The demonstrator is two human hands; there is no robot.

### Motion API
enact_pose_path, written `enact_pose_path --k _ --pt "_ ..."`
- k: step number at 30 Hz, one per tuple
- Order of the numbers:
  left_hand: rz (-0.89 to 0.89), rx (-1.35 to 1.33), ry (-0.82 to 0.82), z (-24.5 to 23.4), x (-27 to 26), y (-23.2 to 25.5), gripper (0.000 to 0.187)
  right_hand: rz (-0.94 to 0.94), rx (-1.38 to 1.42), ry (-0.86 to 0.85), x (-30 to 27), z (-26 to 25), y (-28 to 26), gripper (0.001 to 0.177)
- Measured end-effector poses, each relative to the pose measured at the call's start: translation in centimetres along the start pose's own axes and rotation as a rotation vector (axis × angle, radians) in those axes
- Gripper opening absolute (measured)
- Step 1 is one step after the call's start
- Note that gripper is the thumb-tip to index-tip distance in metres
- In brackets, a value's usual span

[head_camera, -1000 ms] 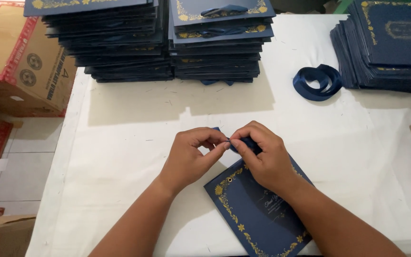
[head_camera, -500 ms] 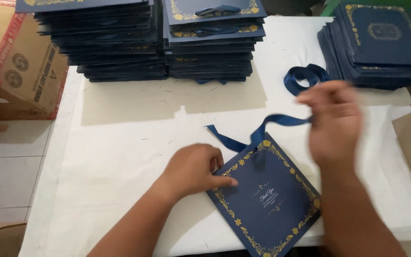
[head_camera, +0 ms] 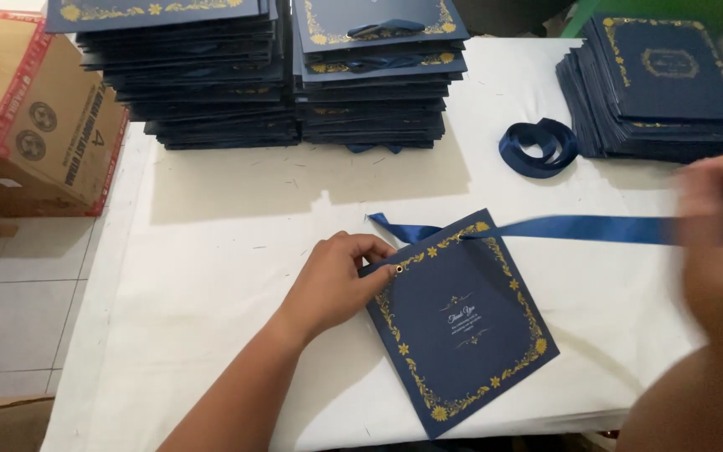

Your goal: Threading blue ribbons through holes in small blue gift bags and tying them into decorative bows.

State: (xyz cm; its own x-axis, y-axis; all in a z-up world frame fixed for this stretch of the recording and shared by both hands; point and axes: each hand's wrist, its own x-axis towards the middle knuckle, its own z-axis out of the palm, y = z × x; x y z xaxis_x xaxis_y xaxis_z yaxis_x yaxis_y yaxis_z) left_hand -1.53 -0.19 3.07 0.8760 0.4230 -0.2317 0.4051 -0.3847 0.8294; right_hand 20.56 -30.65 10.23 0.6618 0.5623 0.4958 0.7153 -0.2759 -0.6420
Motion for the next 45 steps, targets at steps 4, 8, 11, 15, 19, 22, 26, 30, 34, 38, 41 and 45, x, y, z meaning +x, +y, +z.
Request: enact_pose_path --k 4,8,11,15,19,22,26,30,34,38,41,45 --pt "0.051 -0.031 -0.004 -0.3 -0.4 0.3 0.021 -0.254 -0.235 -0.118 -3.3 12.7 -5.7 0.008" --pt "0.096 -0.094 -0.027 -0.2 -0.1 -0.1 0.021 -0.132 -0.245 -0.527 -4.0 17.0 -6.2 0.010" --pt "0.109 -0.123 -0.022 -0.3 0.0 -0.2 0.020 -0.115 -0.308 -0.541 -3.8 18.3 -5.9 0.018" --pt "0.139 -0.150 -0.037 -0.3 -0.1 -0.5 0.019 -0.112 -0.329 -0.547 -3.7 18.5 -6.2 0.018" --pt "0.156 -0.182 -0.035 -0.5 -0.5 -0.2 0.020 -0.179 -0.373 -0.509 -3.6 18.8 -6.4 0.017" --pt "0.194 -0.214 -0.028 0.0 0.1 -1.1 0.019 -0.256 -0.417 -0.486 -3.5 18.9 -6.5 0.016" --pt "0.187 -0.284 -0.044 -0.5 0.3 -1.3 0.022 -0.302 -0.434 -0.457 -3.4 18.9 -7.0 0.016" --pt "0.181 -0.431 -0.136 -0.9 0.5 -1.4 0.030 -0.299 -0.354 -0.439 -3.1 18.3 -8.4 0.008" --pt "0.175 -0.420 -0.192 -1.2 0.7 -1.3 0.025 -0.341 -0.324 -0.462 -3.2 18.2 -8.5 0.007" --pt "0.161 -0.386 -0.201 -1.0 1.5 -2.4 0.025 -0.361 -0.308 -0.482 -3.0 18.9 -8.1 0.009" --pt "0.171 -0.369 -0.187 -0.7 2.0 -2.8 0.022 -0.370 -0.296 -0.518 -2.8 19.0 -7.5 0.008" --pt "0.178 -0.354 -0.180 -0.6 2.2 -3.1 0.020 -0.371 -0.264 -0.525 -2.7 19.2 -7.1 0.010"
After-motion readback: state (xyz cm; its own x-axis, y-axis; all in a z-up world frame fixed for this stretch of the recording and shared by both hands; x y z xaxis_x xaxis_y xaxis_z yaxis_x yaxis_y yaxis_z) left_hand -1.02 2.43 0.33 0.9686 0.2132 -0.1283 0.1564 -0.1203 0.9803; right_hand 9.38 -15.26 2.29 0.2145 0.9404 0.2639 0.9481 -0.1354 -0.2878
